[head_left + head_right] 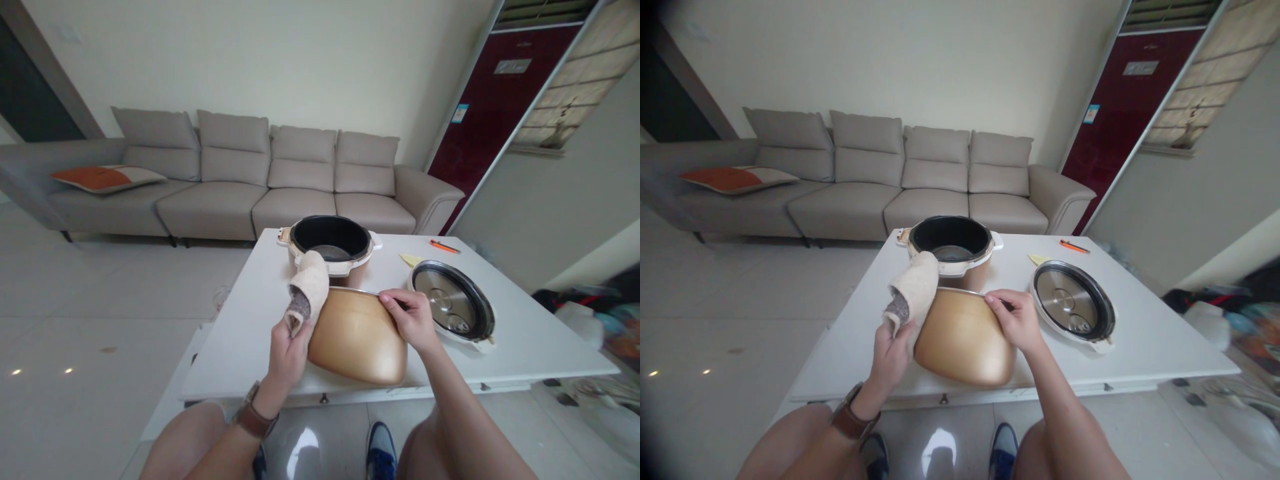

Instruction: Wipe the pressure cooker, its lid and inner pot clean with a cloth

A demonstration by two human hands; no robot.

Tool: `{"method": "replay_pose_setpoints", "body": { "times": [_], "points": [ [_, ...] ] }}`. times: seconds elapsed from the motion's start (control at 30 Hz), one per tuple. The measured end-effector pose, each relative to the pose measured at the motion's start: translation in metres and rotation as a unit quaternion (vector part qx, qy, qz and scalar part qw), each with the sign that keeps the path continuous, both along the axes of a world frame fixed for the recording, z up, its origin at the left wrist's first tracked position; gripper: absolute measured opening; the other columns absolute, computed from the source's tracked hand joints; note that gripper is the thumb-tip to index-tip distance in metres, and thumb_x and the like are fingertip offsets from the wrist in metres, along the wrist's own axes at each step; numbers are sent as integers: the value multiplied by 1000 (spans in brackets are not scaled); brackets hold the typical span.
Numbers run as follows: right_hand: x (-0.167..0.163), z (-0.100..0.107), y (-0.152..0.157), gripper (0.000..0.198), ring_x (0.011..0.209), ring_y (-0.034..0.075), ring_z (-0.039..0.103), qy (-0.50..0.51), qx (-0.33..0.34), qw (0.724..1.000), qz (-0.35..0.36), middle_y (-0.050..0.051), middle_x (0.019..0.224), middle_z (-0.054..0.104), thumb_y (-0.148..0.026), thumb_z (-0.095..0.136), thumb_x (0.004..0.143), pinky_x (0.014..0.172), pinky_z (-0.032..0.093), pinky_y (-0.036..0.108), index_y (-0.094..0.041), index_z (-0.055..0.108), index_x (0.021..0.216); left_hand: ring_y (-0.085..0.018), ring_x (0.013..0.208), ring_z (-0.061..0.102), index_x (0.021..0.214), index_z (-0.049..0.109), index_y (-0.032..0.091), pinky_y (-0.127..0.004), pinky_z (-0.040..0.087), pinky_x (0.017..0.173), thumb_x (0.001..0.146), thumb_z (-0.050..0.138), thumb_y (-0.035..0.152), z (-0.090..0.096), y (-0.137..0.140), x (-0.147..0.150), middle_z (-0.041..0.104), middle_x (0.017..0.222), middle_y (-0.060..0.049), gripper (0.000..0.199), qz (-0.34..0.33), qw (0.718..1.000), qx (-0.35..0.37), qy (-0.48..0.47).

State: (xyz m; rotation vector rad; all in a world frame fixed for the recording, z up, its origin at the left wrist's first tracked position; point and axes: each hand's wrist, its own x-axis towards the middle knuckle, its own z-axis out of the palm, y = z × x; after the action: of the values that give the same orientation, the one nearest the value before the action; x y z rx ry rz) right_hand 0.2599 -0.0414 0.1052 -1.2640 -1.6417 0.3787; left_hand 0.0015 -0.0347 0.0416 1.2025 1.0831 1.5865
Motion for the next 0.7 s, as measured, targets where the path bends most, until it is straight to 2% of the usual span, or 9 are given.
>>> {"method": "replay_pose_setpoints", "body": {
  "times": [0.1, 0.2, 0.27, 0.33, 0.4, 0.43, 0.5, 0.57, 0.7],
  "points": [
    [2, -2, 0, 34, 63, 23, 68, 1, 12, 1000, -12, 6, 71, 77, -49, 66, 93, 58, 51, 33, -24, 80, 75, -32, 93, 71, 92, 75, 14, -39, 58, 87, 77, 77, 33, -3, -2, 3, 75, 85, -9, 25, 37, 999, 12, -18],
    [3, -3, 1, 34, 61, 23, 69, 0, 20, 1000, -17, 6, 71, 77, -48, 66, 93, 57, 50, 32, -24, 80, 75, -33, 91, 74, 93, 79, 15, -45, 58, 95, 80, 74, 31, -3, -8, 4, 77, 89, -11, 21, 7, 990, 131, 56],
    [3, -3, 2, 32, 62, 22, 69, 0, 25, 999, -20, 6, 72, 78, -47, 67, 93, 57, 50, 31, -23, 81, 76, -37, 109, 73, 112, 79, 18, -53, 50, 110, 82, 71, 29, 2, -11, 4, 79, 107, -14, 33, -58, 957, 246, 146],
    [4, -4, 2, 31, 62, 22, 70, 4, 39, 999, -24, 5, 74, 79, -45, 68, 93, 57, 51, 30, -23, 81, 76, -38, 130, 64, 136, 69, 21, -59, 38, 121, 86, 66, 28, 9, -13, 4, 73, 131, -15, 50, -114, 907, 338, 225],
    [5, -5, 3, 30, 61, 21, 70, 9, 60, 998, -28, 5, 73, 79, -43, 69, 93, 56, 51, 29, -22, 81, 75, -35, 140, 56, 148, 58, 22, -61, 33, 124, 92, 59, 27, 15, -11, 4, 66, 144, -15, 56, -135, 876, 381, 264],
    [6, -6, 3, 30, 60, 20, 70, 9, 70, 997, -29, 5, 72, 78, -42, 69, 92, 56, 51, 28, -22, 81, 75, -34, 142, 55, 150, 56, 21, -60, 33, 124, 94, 56, 27, 16, -10, 4, 64, 146, -15, 56, -130, 874, 385, 266],
    [8, -8, 3, 29, 59, 19, 69, 5, 78, 996, -32, 4, 70, 78, -41, 69, 93, 54, 50, 27, -21, 81, 74, -32, 142, 55, 148, 57, 20, -56, 35, 124, 96, 54, 27, 13, -7, 3, 63, 147, -14, 52, -109, 895, 354, 249],
    [11, -10, 4, 29, 57, 19, 69, 2, 79, 996, -35, 4, 69, 77, -41, 69, 93, 53, 49, 27, -21, 81, 74, -32, 137, 60, 142, 62, 19, -51, 42, 120, 97, 54, 30, 6, -5, 3, 67, 142, -14, 47, -85, 930, 290, 208],
    [19, -14, 7, 30, 55, 19, 67, 12, 84, 995, -46, 4, 66, 76, -41, 70, 91, 51, 48, 28, -21, 80, 73, -28, 107, 73, 122, 71, 14, -38, 58, 95, 94, 59, 32, -8, -4, 8, 78, 114, -11, 36, -9, 989, 100, 104]
  ]
}}
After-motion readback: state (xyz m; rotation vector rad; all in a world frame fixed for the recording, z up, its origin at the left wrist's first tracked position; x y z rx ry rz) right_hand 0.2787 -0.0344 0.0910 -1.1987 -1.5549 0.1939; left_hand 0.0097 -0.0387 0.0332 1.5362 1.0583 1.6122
